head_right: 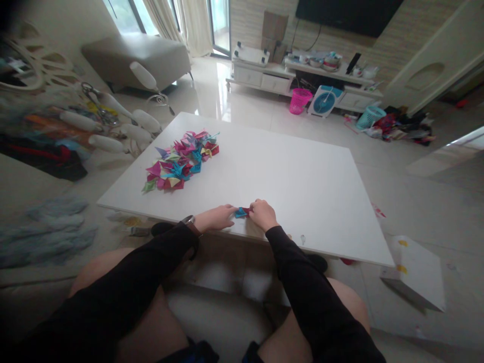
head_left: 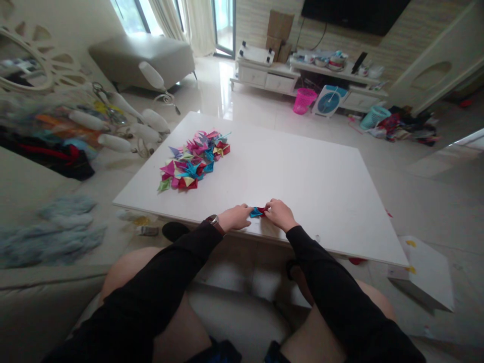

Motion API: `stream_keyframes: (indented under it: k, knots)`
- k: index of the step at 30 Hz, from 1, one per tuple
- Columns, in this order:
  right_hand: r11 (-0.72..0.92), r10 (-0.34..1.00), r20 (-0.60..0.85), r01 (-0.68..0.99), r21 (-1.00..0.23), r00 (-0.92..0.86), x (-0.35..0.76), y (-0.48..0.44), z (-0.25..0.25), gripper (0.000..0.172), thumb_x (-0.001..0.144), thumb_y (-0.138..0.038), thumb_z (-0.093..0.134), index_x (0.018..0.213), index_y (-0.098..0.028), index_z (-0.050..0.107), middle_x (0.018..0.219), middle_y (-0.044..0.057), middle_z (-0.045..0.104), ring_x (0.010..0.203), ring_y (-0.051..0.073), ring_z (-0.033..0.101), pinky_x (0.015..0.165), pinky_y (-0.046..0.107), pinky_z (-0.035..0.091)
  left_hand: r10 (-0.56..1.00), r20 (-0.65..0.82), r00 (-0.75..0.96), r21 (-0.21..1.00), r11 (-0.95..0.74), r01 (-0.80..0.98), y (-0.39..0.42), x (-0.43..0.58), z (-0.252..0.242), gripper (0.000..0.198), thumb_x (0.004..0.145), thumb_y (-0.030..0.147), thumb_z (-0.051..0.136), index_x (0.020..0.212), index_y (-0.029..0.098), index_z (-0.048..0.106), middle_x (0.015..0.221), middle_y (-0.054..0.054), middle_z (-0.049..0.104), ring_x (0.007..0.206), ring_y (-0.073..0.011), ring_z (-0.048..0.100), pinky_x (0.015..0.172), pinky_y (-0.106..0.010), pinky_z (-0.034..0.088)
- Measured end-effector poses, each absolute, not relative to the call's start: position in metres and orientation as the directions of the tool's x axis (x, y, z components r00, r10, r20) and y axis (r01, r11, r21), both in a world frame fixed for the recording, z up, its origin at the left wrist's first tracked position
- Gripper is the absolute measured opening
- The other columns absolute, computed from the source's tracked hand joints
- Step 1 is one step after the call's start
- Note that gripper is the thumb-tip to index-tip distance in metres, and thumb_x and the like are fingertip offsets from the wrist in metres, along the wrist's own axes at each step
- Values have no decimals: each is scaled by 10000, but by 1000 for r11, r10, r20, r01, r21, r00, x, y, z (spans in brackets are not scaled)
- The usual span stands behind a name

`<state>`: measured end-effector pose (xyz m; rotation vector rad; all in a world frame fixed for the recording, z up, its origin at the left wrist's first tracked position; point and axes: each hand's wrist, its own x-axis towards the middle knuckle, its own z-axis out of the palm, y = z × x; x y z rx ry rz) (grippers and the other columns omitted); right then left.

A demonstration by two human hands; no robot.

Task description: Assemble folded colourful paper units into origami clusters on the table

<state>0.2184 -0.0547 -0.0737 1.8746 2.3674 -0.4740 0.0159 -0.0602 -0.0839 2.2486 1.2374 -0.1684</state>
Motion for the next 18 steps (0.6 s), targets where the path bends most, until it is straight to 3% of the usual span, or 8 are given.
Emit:
stream_keyframes:
  k: [6,10,13,15,18]
  knots:
    - [190,941,-234,953,-234,-245,221,-55,-66,180,898,-301,623,960,-220,770,1036,64,716,947,200,653,746,271,440,713,-404,574,450,-392,803,-56,11,-64,669,842,267,656,1477,269,447,1321,-129,596,1207,-280,630,1024,-382,482]
    - [191,951,-156,905,-380,-266,221,-52,-39,181,896,-336,647,858,-189,746,948,61,740,890,191,659,773,277,451,788,-399,468,431,-290,855,-44,-9,-47,637,885,355,614,1471,186,434,1385,-169,552,1213,-268,629,1037,-348,469]
    - [254,955,21,779,-573,-296,226,-57,16,304,943,-381,600,716,-193,675,760,38,693,752,179,643,743,306,470,851,-433,297,299,-176,938,-32,-33,-40,523,918,416,549,1355,129,552,1360,-205,569,1182,-292,646,1020,-361,477]
    - [339,936,184,623,-705,-301,236,-71,63,378,987,-484,533,744,-225,661,747,29,666,734,188,648,712,336,491,881,-434,192,224,-101,969,-27,-52,-40,526,930,443,510,1328,105,574,1336,-227,583,1186,-321,642,1016,-391,478]
    - [548,836,464,475,-689,-292,255,-107,112,496,1038,-572,368,774,-284,673,777,57,616,824,210,669,735,399,521,908,-416,50,132,6,991,-21,-79,-47,570,938,472,471,1340,80,569,1341,-262,577,1244,-375,599,1035,-440,464]
